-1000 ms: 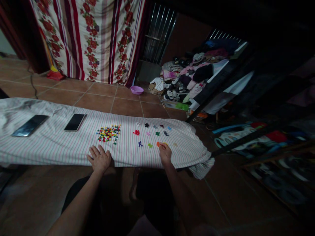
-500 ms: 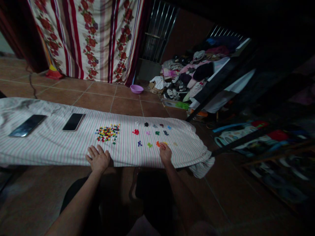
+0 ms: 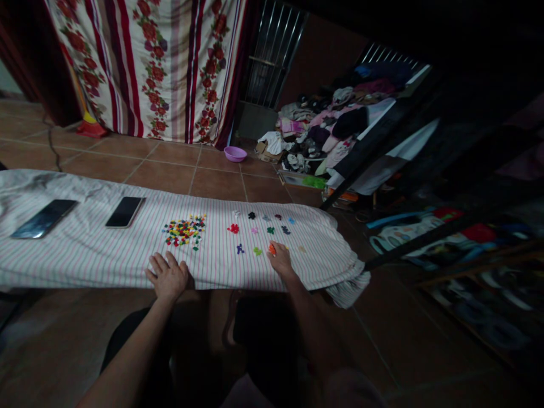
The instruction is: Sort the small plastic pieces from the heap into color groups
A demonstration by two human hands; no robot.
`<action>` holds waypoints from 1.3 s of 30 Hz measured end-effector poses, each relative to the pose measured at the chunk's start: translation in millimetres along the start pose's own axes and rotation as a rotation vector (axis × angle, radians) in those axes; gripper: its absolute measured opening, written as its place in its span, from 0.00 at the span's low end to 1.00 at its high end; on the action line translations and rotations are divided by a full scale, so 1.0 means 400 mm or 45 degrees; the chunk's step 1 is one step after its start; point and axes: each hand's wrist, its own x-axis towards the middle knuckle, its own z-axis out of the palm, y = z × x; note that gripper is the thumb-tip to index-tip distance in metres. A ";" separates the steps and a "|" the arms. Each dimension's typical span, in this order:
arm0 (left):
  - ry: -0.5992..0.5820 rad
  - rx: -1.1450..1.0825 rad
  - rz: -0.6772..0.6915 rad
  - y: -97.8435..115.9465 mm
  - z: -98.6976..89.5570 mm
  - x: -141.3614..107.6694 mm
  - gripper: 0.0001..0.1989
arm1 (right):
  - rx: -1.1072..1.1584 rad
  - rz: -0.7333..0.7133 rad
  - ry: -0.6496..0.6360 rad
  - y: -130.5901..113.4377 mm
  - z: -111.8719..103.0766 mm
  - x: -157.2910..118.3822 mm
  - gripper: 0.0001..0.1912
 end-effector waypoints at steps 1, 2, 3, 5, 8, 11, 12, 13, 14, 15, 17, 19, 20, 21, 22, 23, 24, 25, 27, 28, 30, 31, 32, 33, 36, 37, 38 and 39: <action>-0.003 0.002 0.000 0.001 -0.001 0.000 0.30 | -0.001 0.005 -0.015 0.000 -0.003 0.004 0.22; -0.014 0.004 -0.001 0.001 -0.002 0.000 0.30 | 0.004 0.012 -0.026 0.000 -0.006 0.007 0.22; -0.029 0.006 -0.001 0.002 -0.004 0.000 0.30 | 0.014 0.019 -0.034 -0.001 -0.010 0.010 0.21; -0.051 0.009 -0.005 0.004 -0.009 0.000 0.30 | 0.042 0.030 -0.039 -0.003 -0.015 0.013 0.19; -0.027 0.006 -0.012 0.006 -0.011 -0.001 0.30 | 0.086 0.039 -0.024 -0.008 -0.018 0.010 0.17; 0.008 -0.001 -0.003 0.003 -0.005 -0.002 0.30 | 0.095 0.036 -0.001 -0.012 -0.018 0.005 0.16; 0.021 -0.002 0.001 0.002 -0.001 -0.002 0.30 | 0.093 0.031 0.009 -0.012 -0.017 0.004 0.16; 0.035 -0.003 0.007 0.000 0.002 -0.002 0.30 | 0.091 0.025 0.019 -0.012 -0.016 0.004 0.16; 0.044 -0.005 0.013 -0.001 0.005 -0.002 0.30 | 0.091 0.018 0.027 -0.011 -0.015 0.004 0.16; 0.045 -0.007 0.017 -0.002 0.007 -0.002 0.30 | 0.093 0.012 0.032 -0.009 -0.013 0.005 0.17; 0.036 -0.008 0.021 -0.004 0.010 -0.001 0.30 | 0.099 -0.005 0.028 -0.003 -0.010 0.007 0.17; 0.032 -0.005 0.022 -0.004 0.010 0.000 0.30 | 0.105 -0.030 0.019 0.005 -0.007 0.009 0.16; 0.038 -0.001 0.020 -0.004 0.010 0.000 0.30 | 0.109 -0.042 0.015 0.009 -0.006 0.009 0.15; 0.044 0.004 0.020 -0.004 0.010 0.001 0.30 | 0.114 -0.054 0.014 0.012 -0.004 0.009 0.14; 0.046 0.007 0.019 -0.004 0.010 0.001 0.30 | 0.121 -0.064 0.017 0.014 -0.004 0.009 0.14; 0.040 0.007 0.019 -0.005 0.010 0.002 0.30 | 0.130 -0.073 0.026 0.016 -0.003 0.008 0.14; 0.026 0.005 0.019 -0.005 0.010 0.002 0.30 | 0.141 -0.081 0.042 0.017 -0.002 0.006 0.15; 0.011 0.002 0.018 -0.006 0.010 0.003 0.30 | 0.156 -0.089 0.062 0.017 -0.001 0.004 0.15; -0.006 -0.002 0.014 -0.007 0.012 0.004 0.30 | 0.197 -0.112 0.128 0.014 0.002 -0.004 0.16; -0.012 -0.003 0.010 -0.008 0.013 0.005 0.30 | 0.221 -0.125 0.175 0.012 0.004 -0.009 0.16; -0.009 -0.001 0.005 -0.009 0.015 0.007 0.30 | 0.264 -0.145 0.291 0.009 0.010 -0.026 0.15; -0.006 0.001 0.006 -0.009 0.015 0.008 0.30 | 0.277 -0.145 0.354 0.008 0.014 -0.036 0.16; -0.006 0.004 0.006 -0.009 0.015 0.009 0.30 | 0.281 -0.128 0.415 0.008 0.017 -0.047 0.16; -0.010 0.008 0.006 -0.010 0.015 0.009 0.30 | 0.278 -0.098 0.468 0.008 0.020 -0.058 0.16; -0.025 0.017 0.003 -0.010 0.010 0.011 0.30 | 0.274 0.010 0.545 0.013 0.025 -0.091 0.18; -0.028 0.017 0.004 -0.010 0.008 0.011 0.30 | 0.283 0.029 0.546 0.015 0.024 -0.099 0.18; -0.024 0.018 0.007 -0.011 0.007 0.011 0.30 | 0.297 0.039 0.540 0.015 0.024 -0.107 0.19; -0.019 0.018 0.013 -0.011 0.006 0.010 0.30 | 0.311 0.042 0.535 0.014 0.023 -0.113 0.19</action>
